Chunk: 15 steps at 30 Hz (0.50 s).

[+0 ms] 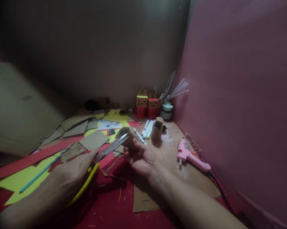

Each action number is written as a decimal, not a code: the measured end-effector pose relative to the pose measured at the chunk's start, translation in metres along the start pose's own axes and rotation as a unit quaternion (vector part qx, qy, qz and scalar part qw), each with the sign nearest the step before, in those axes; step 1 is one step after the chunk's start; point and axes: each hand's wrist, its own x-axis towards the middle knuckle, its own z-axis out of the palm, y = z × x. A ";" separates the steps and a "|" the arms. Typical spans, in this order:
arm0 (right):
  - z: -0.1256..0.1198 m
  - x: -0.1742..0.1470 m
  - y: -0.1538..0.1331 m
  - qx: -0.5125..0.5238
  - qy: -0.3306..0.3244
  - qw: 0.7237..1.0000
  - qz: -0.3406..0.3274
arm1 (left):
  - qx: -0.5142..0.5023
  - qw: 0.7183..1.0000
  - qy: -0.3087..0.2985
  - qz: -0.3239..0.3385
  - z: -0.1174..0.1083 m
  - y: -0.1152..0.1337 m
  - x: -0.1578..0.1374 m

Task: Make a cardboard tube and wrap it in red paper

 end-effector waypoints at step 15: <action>0.001 0.002 0.008 -0.024 -0.058 0.996 -0.070 | 0.031 0.999 0.005 -0.033 -0.001 0.015 0.001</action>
